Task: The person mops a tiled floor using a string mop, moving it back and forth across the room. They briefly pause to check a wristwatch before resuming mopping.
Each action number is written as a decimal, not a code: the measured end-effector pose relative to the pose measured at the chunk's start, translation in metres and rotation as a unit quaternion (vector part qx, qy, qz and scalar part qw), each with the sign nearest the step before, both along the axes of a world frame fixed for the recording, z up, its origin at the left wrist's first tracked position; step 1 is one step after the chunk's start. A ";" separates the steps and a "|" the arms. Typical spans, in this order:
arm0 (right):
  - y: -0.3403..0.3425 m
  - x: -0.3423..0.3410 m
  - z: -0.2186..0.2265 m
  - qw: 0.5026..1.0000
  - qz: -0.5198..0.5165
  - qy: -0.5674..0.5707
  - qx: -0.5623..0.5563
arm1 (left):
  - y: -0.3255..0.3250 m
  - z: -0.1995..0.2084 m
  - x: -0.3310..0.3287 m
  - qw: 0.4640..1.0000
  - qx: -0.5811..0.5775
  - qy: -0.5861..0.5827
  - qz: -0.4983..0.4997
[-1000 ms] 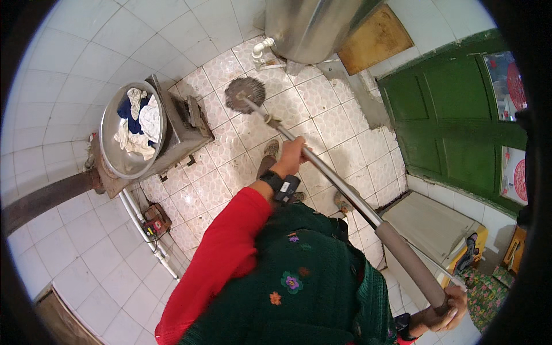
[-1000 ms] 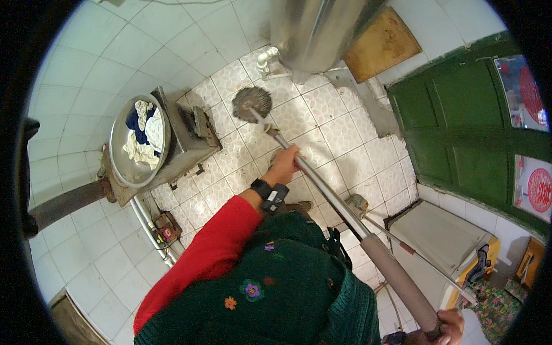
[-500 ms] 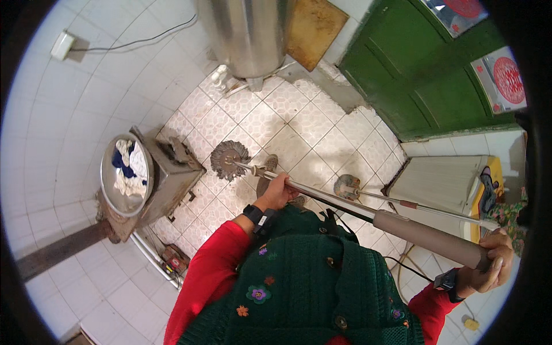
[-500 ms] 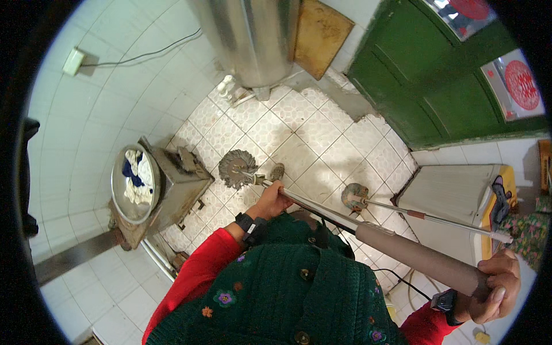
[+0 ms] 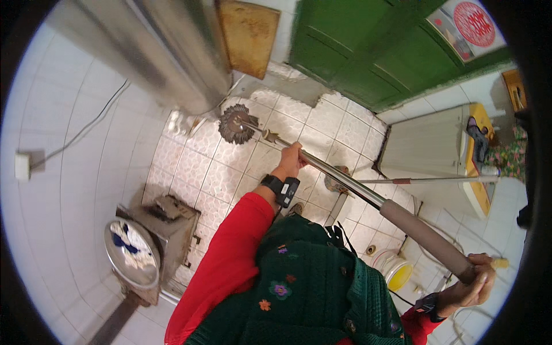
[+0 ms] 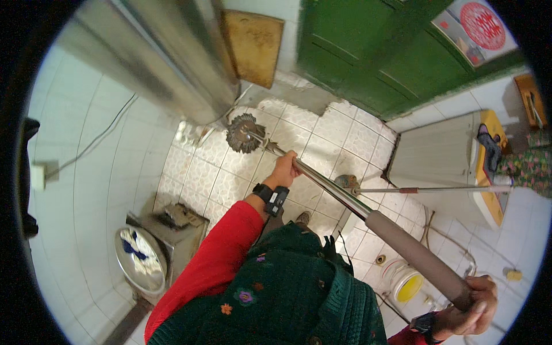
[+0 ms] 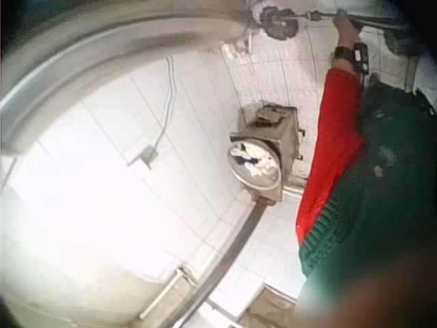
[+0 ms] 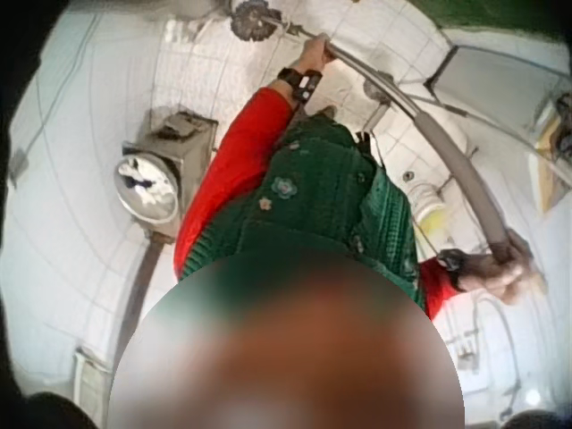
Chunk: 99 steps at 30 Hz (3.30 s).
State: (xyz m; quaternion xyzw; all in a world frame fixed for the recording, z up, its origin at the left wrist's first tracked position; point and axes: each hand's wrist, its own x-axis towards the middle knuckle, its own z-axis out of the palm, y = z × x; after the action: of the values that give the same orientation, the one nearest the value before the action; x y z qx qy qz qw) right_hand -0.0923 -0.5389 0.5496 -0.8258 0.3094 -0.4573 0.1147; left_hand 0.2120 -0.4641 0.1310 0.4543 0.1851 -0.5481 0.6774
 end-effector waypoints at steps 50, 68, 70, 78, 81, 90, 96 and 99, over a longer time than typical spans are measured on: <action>0.045 -0.246 0.008 0.969 -0.220 -0.077 -0.082 | -0.039 0.017 -0.224 0.932 -0.036 0.130 -0.336; -0.016 -0.063 0.012 0.920 -0.368 0.129 -0.027 | -0.305 -0.043 -0.156 0.766 -0.273 -0.214 -0.541; -0.018 -0.059 0.024 0.923 -0.360 0.131 -0.035 | -0.296 -0.029 -0.168 0.887 -0.153 0.162 -0.405; -0.050 -0.077 0.068 0.875 -0.469 -0.027 -0.117 | -0.286 0.028 -0.165 0.716 -0.058 -0.004 -0.696; -0.081 -0.089 0.073 0.894 -0.428 -0.068 -0.116 | -0.304 0.064 -0.150 0.519 -0.220 -0.437 -0.701; -0.184 -0.079 0.080 0.959 -0.116 -0.256 -0.017 | -0.310 0.316 -0.208 0.518 -0.525 -0.540 -0.405; -0.231 -0.132 0.028 0.938 0.135 -0.275 0.161 | -0.328 0.341 -0.227 0.570 -0.372 -0.679 -0.273; -0.272 -0.185 -0.048 0.967 -0.059 -0.164 0.186 | -0.339 0.337 -0.200 0.664 -0.320 -0.660 -0.142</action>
State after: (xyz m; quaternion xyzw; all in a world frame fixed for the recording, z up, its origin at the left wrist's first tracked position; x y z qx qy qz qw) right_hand -0.2774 -0.8108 0.5019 -0.6836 0.4147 -0.5268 0.2884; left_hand 0.0119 -0.8028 0.4675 0.4730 -0.5644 -0.2194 0.6400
